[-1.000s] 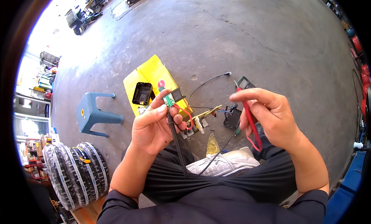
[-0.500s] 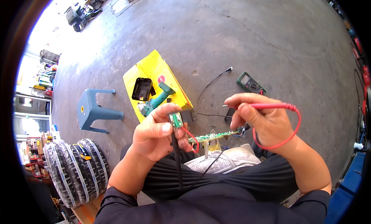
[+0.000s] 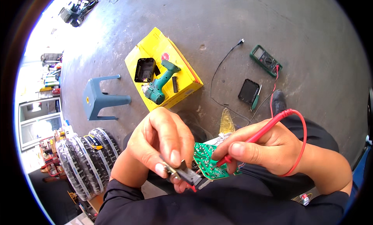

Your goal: The person holds a circuit board and a plastic charger housing, uses a multimeter to test electrical components, and uses a screwdriver to manipulate internal parts.

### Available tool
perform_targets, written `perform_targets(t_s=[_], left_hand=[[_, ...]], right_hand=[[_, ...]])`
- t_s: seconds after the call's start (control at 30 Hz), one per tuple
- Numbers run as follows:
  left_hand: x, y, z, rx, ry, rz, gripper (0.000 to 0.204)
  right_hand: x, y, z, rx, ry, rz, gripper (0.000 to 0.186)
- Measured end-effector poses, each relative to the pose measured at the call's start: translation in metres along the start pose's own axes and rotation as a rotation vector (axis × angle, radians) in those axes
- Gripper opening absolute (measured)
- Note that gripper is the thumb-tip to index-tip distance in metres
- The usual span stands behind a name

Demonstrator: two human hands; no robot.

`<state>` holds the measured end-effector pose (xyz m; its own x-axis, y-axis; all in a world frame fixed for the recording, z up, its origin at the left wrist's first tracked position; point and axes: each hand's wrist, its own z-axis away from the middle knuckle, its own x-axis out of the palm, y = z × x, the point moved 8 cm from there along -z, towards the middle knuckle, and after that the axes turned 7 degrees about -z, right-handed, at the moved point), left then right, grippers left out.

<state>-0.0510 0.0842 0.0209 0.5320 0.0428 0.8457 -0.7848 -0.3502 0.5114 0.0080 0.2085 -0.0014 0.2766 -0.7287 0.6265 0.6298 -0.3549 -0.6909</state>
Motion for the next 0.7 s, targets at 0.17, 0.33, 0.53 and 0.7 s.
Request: perform_targets(t_s=[0.17, 0.33, 0.53, 0.7], left_hand=[[-0.002, -0.002, -0.003, -0.025, -0.024, 0.026, 0.031], [-0.006, -0.004, -0.01, -0.049, -0.065, 0.051, 0.034], [-0.012, -0.003, -0.009, -0.027, -0.057, 0.032, 0.038], [-0.015, 0.0, -0.007, 0.007, -0.031, 0.005, 0.04]], right_hand=[[-0.004, 0.006, -0.005, -0.014, -0.038, 0.004, 0.036], [-0.008, -0.002, -0.004, -0.108, -0.017, 0.007, 0.033], [-0.009, -0.001, -0.006, -0.117, 0.016, -0.036, 0.033], [-0.011, -0.005, -0.005, -0.036, 0.021, -0.055, 0.032]])
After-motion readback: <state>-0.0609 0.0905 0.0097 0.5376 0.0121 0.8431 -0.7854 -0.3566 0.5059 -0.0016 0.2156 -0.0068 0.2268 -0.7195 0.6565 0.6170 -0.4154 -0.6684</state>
